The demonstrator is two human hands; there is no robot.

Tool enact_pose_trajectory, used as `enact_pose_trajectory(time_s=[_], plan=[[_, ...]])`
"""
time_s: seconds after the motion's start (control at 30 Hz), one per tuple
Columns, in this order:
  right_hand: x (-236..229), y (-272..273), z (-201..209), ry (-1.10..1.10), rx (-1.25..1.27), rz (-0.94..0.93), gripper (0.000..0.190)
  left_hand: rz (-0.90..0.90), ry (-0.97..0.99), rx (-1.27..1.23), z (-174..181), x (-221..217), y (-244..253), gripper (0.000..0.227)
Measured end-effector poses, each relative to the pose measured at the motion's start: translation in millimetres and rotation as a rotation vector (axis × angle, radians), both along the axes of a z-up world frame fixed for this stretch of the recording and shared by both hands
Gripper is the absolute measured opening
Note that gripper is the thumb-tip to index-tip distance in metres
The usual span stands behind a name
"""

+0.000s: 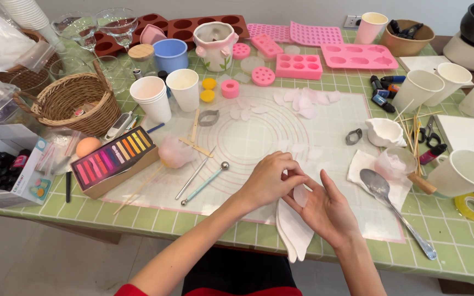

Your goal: The recorder is shaping and preparing individual wax or clay petals for a candle decoration.

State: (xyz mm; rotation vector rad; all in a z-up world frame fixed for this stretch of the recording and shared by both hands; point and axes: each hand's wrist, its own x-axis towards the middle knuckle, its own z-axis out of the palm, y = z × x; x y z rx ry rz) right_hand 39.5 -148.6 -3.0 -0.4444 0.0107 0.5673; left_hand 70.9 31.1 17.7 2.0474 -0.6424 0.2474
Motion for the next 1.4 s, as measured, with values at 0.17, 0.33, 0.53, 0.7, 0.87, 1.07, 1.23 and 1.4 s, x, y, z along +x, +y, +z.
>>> enact_pose_trajectory(time_s=[0.17, 0.33, 0.53, 0.7, 0.87, 1.07, 1.23, 1.4], plan=[[4.3, -7.3, -2.0, -0.030, -0.051, 0.011, 0.057, -0.001, 0.170, -0.186, -39.2, 88.1, 32.9, 0.013], [23.4, -56.9, -54.5, -0.108, -0.436, -0.248, 0.049, 0.297, 0.116, -0.059, -38.7, 187.1, 125.0, 0.014], [29.1, -100.4, -104.4, -0.052, -0.395, -0.489, 0.025, 0.416, 0.156, 0.160, -59.3, 218.3, 165.0, 0.016], [26.0, -108.3, -123.8, -0.127, -0.368, -0.502, 0.017, 0.561, -0.086, 0.344, -43.2, 191.7, 129.9, 0.028], [20.0, -88.1, -93.7, -0.068, -0.455, -0.529, 0.023, 0.165, -0.035, 0.221, -45.0, 167.9, 51.6, 0.016], [18.0, -85.2, -82.3, -0.058, -0.459, -0.510, 0.027, 0.058, -0.025, 0.435, -60.6, 161.1, 5.6, 0.035], [17.0, -82.5, -76.2, -0.072, -0.447, -0.496, 0.027, 0.098, -0.026, 0.522, -66.1, 159.5, -1.9, 0.036], [16.9, -82.7, -77.1, -0.071, -0.432, -0.491, 0.026, 0.100, -0.141, 0.523, -77.9, 161.6, -0.9, 0.046]])
